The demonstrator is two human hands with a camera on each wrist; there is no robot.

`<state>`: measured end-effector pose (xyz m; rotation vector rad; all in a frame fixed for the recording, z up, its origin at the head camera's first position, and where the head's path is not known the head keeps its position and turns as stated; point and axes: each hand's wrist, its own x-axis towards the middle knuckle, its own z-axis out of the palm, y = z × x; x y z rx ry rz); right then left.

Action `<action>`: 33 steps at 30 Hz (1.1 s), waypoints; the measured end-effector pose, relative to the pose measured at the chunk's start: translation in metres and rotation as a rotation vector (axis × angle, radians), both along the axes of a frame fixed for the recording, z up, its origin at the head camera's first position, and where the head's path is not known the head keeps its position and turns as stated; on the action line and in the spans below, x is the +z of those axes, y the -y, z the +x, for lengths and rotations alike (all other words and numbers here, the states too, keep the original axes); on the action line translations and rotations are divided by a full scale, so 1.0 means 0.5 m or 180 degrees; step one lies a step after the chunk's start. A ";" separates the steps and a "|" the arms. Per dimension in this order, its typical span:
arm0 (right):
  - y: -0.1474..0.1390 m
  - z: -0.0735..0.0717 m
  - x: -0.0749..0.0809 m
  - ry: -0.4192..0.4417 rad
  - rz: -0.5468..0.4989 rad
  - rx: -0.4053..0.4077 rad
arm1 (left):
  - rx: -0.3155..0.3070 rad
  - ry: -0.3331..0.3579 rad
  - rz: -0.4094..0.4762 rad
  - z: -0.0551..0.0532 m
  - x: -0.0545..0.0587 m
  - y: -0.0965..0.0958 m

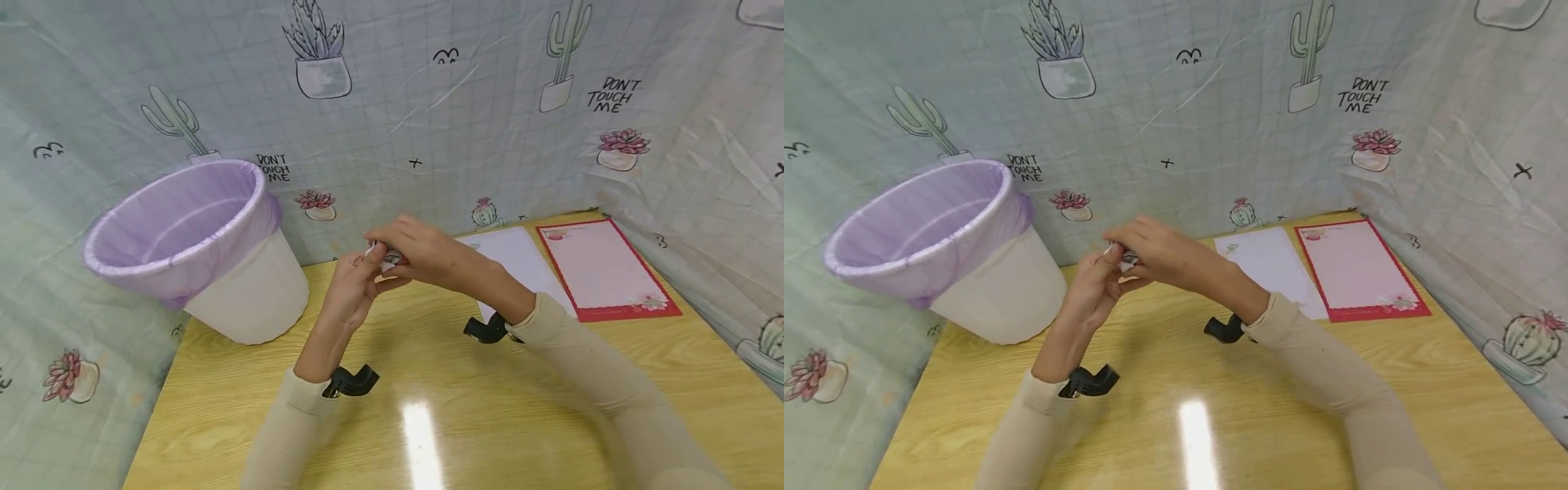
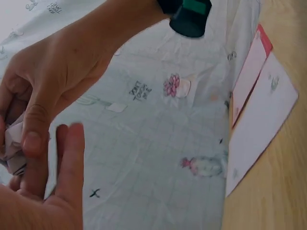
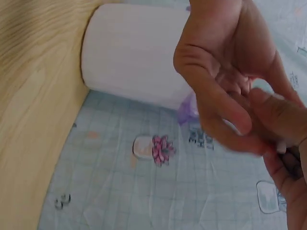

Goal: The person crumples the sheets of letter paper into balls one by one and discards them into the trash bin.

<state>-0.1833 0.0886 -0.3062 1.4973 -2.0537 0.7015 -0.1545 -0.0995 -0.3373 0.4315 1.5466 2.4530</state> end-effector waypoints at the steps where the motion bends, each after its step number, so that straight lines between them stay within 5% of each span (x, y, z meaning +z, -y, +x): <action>1: 0.002 0.001 0.000 0.0026 0.0005 -0.0020 | -0.0022 -0.0019 -0.0016 0.004 -0.001 0.001; 10: 0.005 0.008 -0.008 0.0399 -0.0234 -0.0078 | -0.0195 -0.0078 -0.0303 0.018 -0.003 0.010; 15: 0.001 0.011 -0.016 0.0527 -0.0138 -0.0205 | 0.0242 -0.0374 -0.0754 0.032 -0.009 0.012; 18: -0.004 0.006 -0.018 0.0643 -0.0278 -0.0181 | 0.0731 -0.0963 -0.1193 0.040 -0.013 0.010; 22: -0.014 -0.004 -0.020 0.0884 -0.0485 -0.0120 | 0.1282 -0.2016 -0.1674 0.039 -0.021 0.012; 28: -0.028 -0.002 -0.020 0.1560 -0.0564 0.0027 | 0.1742 -0.3528 -0.2204 0.018 -0.027 0.020; 33: -0.030 0.011 -0.013 0.1994 -0.0469 0.0082 | 0.1949 -0.4222 -0.2184 0.004 -0.020 0.020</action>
